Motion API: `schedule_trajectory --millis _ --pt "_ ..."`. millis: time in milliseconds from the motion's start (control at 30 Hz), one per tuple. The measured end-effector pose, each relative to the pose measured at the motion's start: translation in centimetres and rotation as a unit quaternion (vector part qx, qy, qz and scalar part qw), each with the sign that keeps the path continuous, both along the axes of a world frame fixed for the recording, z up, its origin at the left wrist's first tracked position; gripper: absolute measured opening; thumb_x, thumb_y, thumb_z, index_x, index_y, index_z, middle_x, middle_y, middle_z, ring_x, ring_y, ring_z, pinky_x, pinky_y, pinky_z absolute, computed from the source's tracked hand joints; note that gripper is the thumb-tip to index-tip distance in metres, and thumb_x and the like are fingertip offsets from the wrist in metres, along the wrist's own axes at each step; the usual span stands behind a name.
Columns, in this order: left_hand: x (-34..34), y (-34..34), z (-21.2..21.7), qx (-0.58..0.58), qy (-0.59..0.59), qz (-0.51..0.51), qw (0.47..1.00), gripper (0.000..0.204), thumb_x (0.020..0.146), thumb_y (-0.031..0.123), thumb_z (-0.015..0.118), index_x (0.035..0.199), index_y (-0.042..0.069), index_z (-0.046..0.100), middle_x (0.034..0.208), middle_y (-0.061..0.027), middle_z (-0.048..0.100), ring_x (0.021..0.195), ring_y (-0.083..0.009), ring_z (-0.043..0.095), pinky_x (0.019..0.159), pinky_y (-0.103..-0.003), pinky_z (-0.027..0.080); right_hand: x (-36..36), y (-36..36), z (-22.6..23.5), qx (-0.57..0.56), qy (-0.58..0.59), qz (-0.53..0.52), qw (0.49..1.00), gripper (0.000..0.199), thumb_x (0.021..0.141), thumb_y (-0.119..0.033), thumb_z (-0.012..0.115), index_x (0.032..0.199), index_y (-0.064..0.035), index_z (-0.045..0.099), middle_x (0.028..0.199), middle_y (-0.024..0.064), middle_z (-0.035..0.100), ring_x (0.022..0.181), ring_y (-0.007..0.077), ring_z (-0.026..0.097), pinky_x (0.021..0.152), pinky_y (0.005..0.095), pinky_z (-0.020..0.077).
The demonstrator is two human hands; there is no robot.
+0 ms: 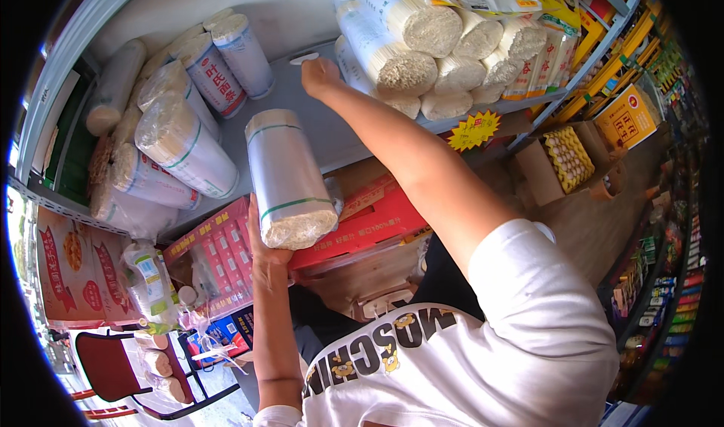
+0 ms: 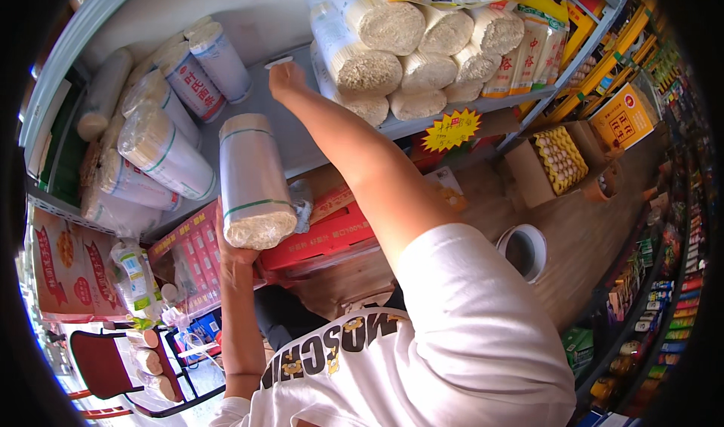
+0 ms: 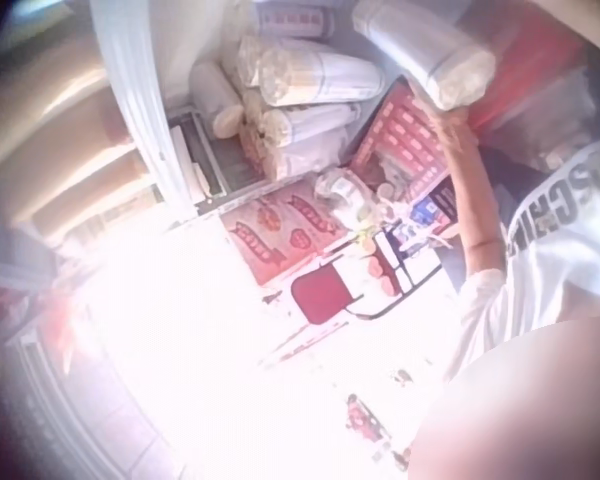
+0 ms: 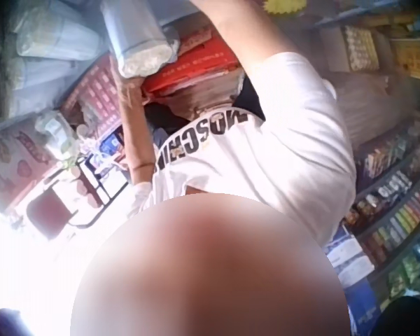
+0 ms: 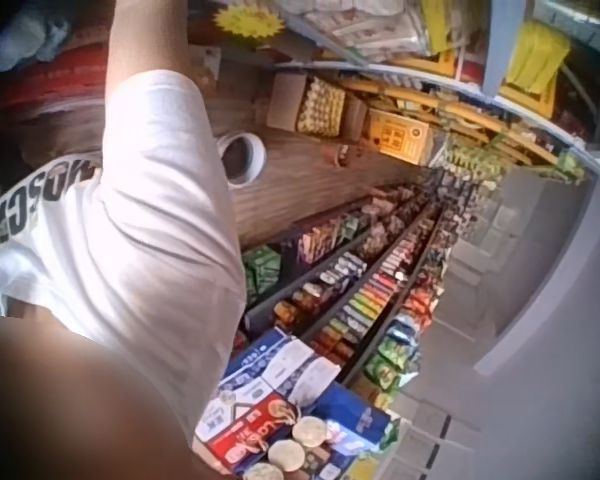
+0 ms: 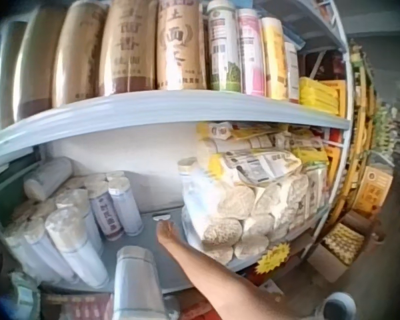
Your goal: The person cleans a store shelf by brushing dust off cylindrical noodle packages and the shelf surface, then wipes the shelf with a cloth. The person handles several noodle packages and a plastic bag of items while cleaning.
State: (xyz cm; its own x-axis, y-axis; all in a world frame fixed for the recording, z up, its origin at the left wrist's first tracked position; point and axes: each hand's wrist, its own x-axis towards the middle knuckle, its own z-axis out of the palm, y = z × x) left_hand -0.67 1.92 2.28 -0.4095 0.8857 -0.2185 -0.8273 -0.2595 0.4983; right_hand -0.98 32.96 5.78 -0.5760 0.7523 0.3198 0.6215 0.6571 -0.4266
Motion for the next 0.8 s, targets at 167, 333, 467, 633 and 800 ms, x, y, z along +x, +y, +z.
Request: schedule_trajectory --millis 167,333,467,633,800 --pt "-0.2 0.1 -0.4 -0.022 -0.003 0.012 1.000 0.043 0.097 0.040 0.048 0.129 0.010 0.050 0.121 -0.0096 0.058 0.108 -0.0277 0.061 0.088 -0.044 0.054 -1.9 5.2 -0.8 -0.005 -0.084 -0.042 0.996 0.024 0.086 -0.012 0.052 0.099 -0.0038 0.071 0.108 0.0182 0.067 0.102 0.0337 0.065 0.084 0.0440 0.0518" --pt "-0.9 -1.2 -1.1 -0.056 -0.012 0.029 0.998 0.046 0.095 0.042 0.050 0.127 0.009 0.052 0.115 -0.0110 0.062 0.104 -0.0284 0.062 0.086 -0.045 0.055 1.7 -0.2 -2.0 -0.056 -0.186 0.016 0.981 0.027 0.089 -0.012 0.048 0.102 -0.0027 0.069 0.111 0.0203 0.065 0.103 0.0367 0.063 0.086 0.0458 0.0509" --pt "-1.0 -0.6 0.1 -0.041 -0.023 -0.004 0.999 0.049 0.095 0.045 0.049 0.126 0.007 0.053 0.117 -0.0120 0.062 0.103 -0.0295 0.062 0.087 -0.046 0.055 10.8 -6.0 -3.8 -0.029 -0.141 0.119 0.982 0.034 0.088 -0.007 0.047 0.118 -0.0067 0.062 0.097 0.0259 0.065 0.094 0.0406 0.063 0.079 0.0484 0.0486" --pt "-1.9 -0.8 -0.6 -0.018 -0.029 -0.032 0.999 0.053 0.095 0.048 0.047 0.128 0.006 0.051 0.120 -0.0151 0.060 0.107 -0.0333 0.061 0.089 -0.049 0.053 24.2 -13.3 -1.0 -0.027 -0.187 0.199 0.962 0.030 0.088 -0.007 0.053 0.117 -0.0070 0.061 0.082 0.0224 0.061 0.078 0.0390 0.062 0.067 0.0469 0.0477" --pt "-1.7 0.2 -0.2 0.004 -0.001 -0.081 0.997 0.057 0.095 0.050 0.044 0.131 0.005 0.049 0.123 -0.0174 0.058 0.109 -0.0358 0.059 0.090 -0.050 0.052 33.8 -15.1 0.5 -0.046 -0.181 0.188 0.964 0.028 0.087 -0.006 0.059 0.114 -0.0079 0.063 0.080 0.0194 0.060 0.072 0.0356 0.061 0.065 0.0433 0.0482"
